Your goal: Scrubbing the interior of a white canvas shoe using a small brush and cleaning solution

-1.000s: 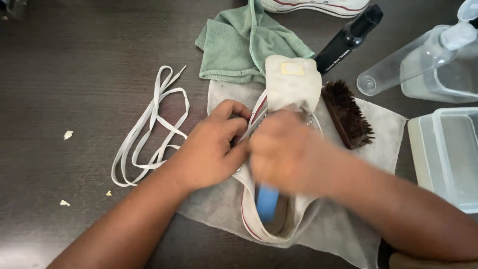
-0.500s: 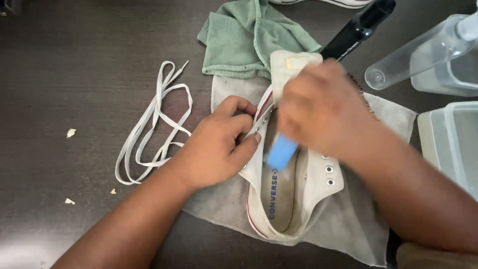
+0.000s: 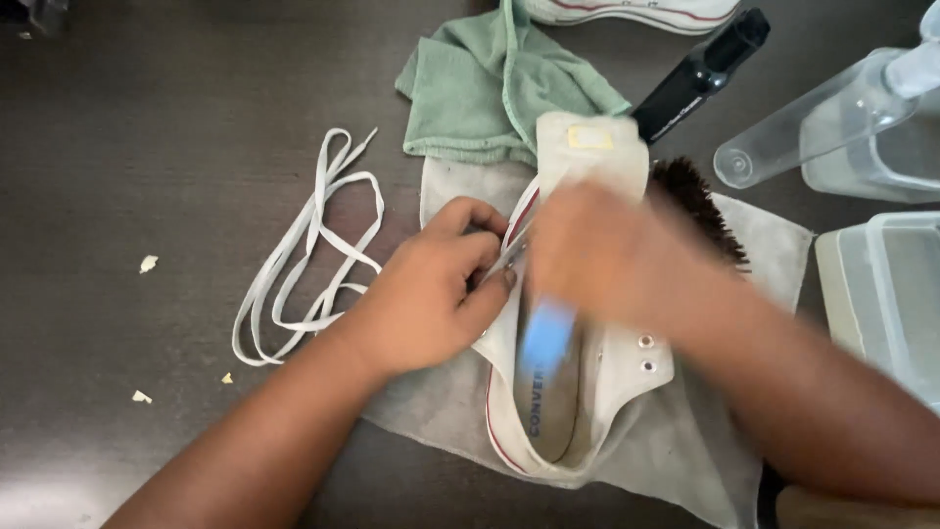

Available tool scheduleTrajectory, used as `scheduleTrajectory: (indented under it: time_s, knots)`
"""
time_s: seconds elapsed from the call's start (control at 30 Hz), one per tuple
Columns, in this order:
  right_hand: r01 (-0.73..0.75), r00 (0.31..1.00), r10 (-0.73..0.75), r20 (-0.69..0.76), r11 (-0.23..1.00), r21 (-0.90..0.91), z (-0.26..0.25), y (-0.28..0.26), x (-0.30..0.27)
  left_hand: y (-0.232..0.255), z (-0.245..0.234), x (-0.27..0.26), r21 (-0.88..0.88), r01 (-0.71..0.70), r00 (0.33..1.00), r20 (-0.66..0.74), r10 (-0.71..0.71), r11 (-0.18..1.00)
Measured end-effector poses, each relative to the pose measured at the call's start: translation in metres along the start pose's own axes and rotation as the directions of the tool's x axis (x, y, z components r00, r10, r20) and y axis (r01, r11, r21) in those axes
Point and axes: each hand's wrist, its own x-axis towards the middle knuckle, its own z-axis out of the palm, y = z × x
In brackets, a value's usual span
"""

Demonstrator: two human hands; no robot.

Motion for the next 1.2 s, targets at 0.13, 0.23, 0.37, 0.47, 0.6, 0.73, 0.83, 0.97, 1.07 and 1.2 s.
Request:
scheduleTrajectory:
  time_s: [0.13,0.23,0.37,0.47,0.6,0.73,0.83,0.97,1.07,1.2]
  knots:
    - [-0.299,0.942,0.321,-0.099,0.936,0.186,-0.035,0.008,-0.004,-0.007,0.003,0.000,0.029,-0.088,0.995,-0.048,0.089,0.996]
    - [0.112,0.802,0.373,-0.466,0.673,0.731,-0.052,-0.002,0.009,-0.007,0.002,0.002,0.015,-0.110,0.994,-0.020,0.110,0.994]
    - [-0.149,0.970,0.200,-0.136,0.938,0.314,-0.018,0.013,-0.007,-0.001,-0.001,0.000,0.040,-0.018,1.000,-0.007,0.018,0.999]
    - [-0.096,0.866,0.303,-0.397,0.881,0.463,-0.052,-0.001,-0.004,-0.005,0.001,0.001,0.034,-0.053,0.998,-0.014,0.053,0.998]
    - [-0.163,0.893,0.276,-0.356,0.935,0.315,0.001,-0.010,-0.013,-0.004,0.003,0.001,0.056,-0.095,0.995,-0.025,0.097,0.994]
    - [-0.293,0.848,0.302,-0.435,0.952,0.089,-0.037,0.001,-0.006,-0.002,0.002,0.000,0.054,-0.045,0.998,-0.036,0.047,0.998]
    - [0.107,0.814,0.314,-0.489,0.746,0.658,-0.051,-0.005,0.000,-0.002,0.001,0.002,0.061,-0.035,0.999,0.003,0.035,0.998]
    - [-0.173,0.851,0.339,-0.402,0.902,0.395,-0.020,0.005,-0.016,-0.003,0.001,0.000,0.072,-0.034,0.999,-0.018,0.035,0.997]
    - [-0.056,0.831,0.332,-0.446,0.848,0.527,-0.053,-0.007,0.000,-0.003,0.003,0.000,0.064,-0.045,0.999,-0.024,0.046,0.997]
    - [-0.261,0.879,0.345,-0.330,0.926,0.272,-0.007,0.004,-0.020,-0.001,0.003,0.000,0.090,-0.053,0.998,-0.020,0.055,0.995]
